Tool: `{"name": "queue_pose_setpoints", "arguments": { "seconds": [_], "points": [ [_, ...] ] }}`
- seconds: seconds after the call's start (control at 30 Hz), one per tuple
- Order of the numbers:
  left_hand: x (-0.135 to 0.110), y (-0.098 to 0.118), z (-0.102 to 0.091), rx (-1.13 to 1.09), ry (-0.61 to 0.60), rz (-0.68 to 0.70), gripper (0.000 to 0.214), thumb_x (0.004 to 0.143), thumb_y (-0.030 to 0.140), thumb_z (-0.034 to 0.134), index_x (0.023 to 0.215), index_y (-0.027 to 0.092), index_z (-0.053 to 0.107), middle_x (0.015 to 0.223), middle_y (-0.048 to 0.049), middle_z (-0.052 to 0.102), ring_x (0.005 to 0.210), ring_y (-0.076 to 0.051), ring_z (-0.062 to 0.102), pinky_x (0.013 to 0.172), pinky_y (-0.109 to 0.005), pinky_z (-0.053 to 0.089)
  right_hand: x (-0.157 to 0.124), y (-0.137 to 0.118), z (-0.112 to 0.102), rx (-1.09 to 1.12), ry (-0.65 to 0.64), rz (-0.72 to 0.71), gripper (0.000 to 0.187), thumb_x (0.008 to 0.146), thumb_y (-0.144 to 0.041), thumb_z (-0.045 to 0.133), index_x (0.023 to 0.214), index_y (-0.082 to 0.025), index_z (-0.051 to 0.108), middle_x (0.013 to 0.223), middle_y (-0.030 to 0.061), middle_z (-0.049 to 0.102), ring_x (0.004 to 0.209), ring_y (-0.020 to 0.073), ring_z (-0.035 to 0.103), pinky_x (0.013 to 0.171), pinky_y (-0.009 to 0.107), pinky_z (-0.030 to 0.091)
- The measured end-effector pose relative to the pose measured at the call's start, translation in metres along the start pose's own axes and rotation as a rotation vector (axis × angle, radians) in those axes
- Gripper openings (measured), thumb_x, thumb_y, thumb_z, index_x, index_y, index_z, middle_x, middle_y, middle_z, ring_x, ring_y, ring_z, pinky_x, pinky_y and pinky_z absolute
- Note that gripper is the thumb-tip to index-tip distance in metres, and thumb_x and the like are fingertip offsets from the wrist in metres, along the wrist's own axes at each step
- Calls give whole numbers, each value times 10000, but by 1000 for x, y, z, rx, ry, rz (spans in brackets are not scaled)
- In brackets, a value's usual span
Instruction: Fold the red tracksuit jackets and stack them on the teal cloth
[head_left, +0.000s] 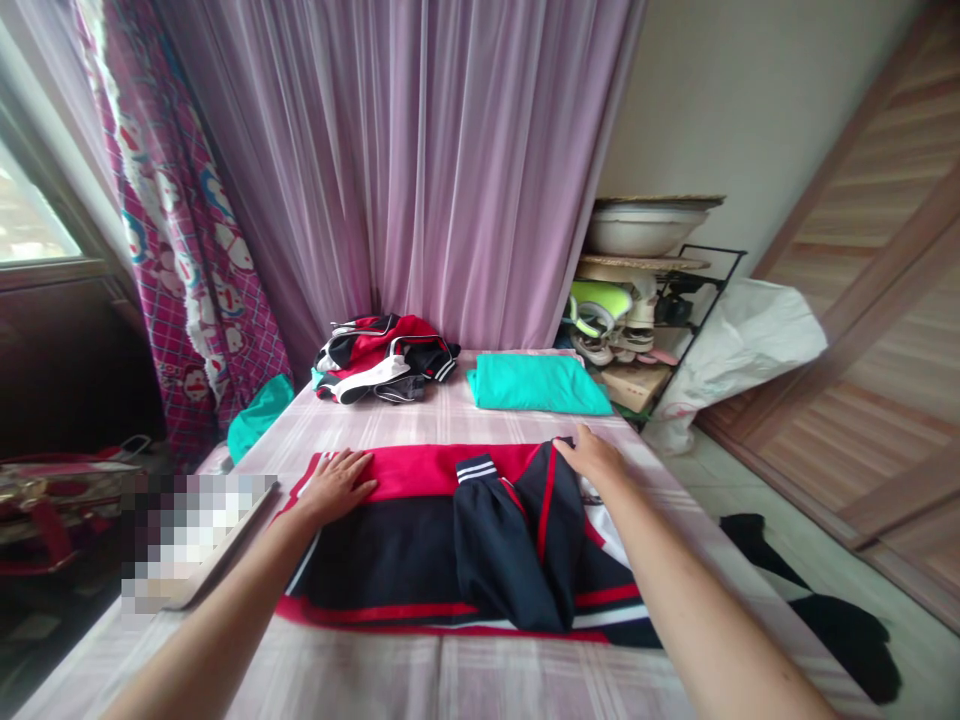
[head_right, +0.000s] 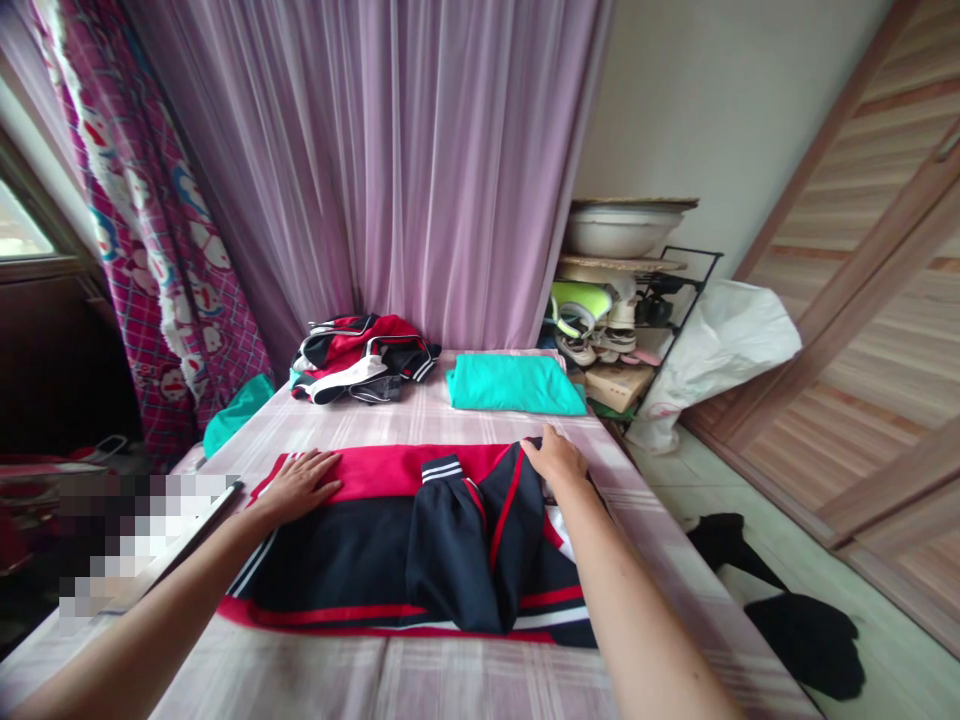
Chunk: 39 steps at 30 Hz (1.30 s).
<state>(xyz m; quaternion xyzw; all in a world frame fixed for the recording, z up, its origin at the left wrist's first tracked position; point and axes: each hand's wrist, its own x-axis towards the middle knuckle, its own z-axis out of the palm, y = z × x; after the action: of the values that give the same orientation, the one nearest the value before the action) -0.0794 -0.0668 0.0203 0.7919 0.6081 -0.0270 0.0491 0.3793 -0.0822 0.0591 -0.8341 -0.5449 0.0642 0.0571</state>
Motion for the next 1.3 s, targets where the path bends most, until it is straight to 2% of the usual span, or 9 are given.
{"name": "queue_pose_setpoints", "arguments": {
  "seconds": [0.13, 0.27, 0.4, 0.5, 0.67, 0.83, 0.93, 1.03, 1.3],
  "points": [
    [-1, 1, -1, 17, 0, -6, 672, 959, 541, 375, 1511, 160, 422, 1582, -135, 404, 1500, -326, 265, 1210, -537, 194, 0, -7, 5, -92, -101, 26, 495, 907, -193, 454, 1387, -250, 558, 1258, 148, 683, 1130, 273, 662, 896, 396, 502],
    [1, 6, -10, 37, 8, -9, 592, 948, 542, 409, 1407, 200, 558, 1506, -123, 515, 1455, -330, 356, 1187, -553, 235, -3, -16, 3, -117, -17, 24, 504, 930, -142, 368, 1393, -218, 552, 1310, 192, 632, 1178, 292, 625, 910, 422, 494],
    [9, 29, -20, 57, 107, -19, 507, 984, 493, 353, 1326, 233, 624, 1470, -114, 554, 1405, -332, 431, 1160, -567, 275, -8, -40, 7, -87, 154, -245, 502, 950, -196, 372, 1426, -204, 527, 1443, 161, 544, 1292, 284, 529, 1040, 415, 425],
    [14, 54, -14, 22, 150, 58, 551, 1004, 465, 328, 1479, 227, 473, 1560, -109, 446, 1468, -303, 343, 1198, -524, 231, -11, -54, 27, -29, 17, -417, 521, 991, -314, 344, 1489, -207, 458, 1565, 106, 426, 1413, 246, 404, 1161, 423, 306],
    [20, 68, 11, -36, 33, 91, 578, 996, 549, 340, 1542, 359, 345, 1642, -64, 297, 1514, -335, 231, 1185, -609, 174, -16, -53, 58, -100, -138, -290, 586, 1022, -450, 263, 1559, -229, 336, 1651, 82, 260, 1520, 224, 199, 1224, 502, 102],
    [23, 69, 5, -60, 0, 30, 545, 996, 562, 317, 1495, 376, 431, 1611, -62, 369, 1492, -349, 284, 1162, -630, 222, -16, -49, 60, -120, -131, -271, 572, 1026, -436, 247, 1561, -254, 335, 1650, 68, 265, 1516, 206, 210, 1223, 473, 104],
    [25, 88, -2, -61, 106, 68, 508, 1010, 514, 310, 1418, 324, 545, 1583, -68, 418, 1474, -331, 327, 1180, -598, 234, -15, -49, 61, -117, -109, -275, 569, 1025, -439, 242, 1556, -260, 347, 1645, 70, 279, 1515, 204, 213, 1218, 476, 120],
    [28, 111, 4, -97, 184, 182, 522, 1019, 476, 315, 1485, 293, 464, 1596, -66, 396, 1495, -297, 291, 1222, -558, 179, -15, -48, 65, -128, -94, -285, 568, 1026, -438, 246, 1557, -262, 344, 1639, 74, 291, 1513, 206, 220, 1214, 477, 131],
    [35, 121, 10, -151, 27, 158, 501, 1009, 476, 351, 1456, 310, 502, 1609, -57, 371, 1503, -316, 266, 1196, -618, 186, -14, -46, 68, -141, -67, -296, 559, 1026, -431, 261, 1550, -263, 359, 1628, 78, 317, 1504, 214, 244, 1210, 479, 145]
  ]
}}
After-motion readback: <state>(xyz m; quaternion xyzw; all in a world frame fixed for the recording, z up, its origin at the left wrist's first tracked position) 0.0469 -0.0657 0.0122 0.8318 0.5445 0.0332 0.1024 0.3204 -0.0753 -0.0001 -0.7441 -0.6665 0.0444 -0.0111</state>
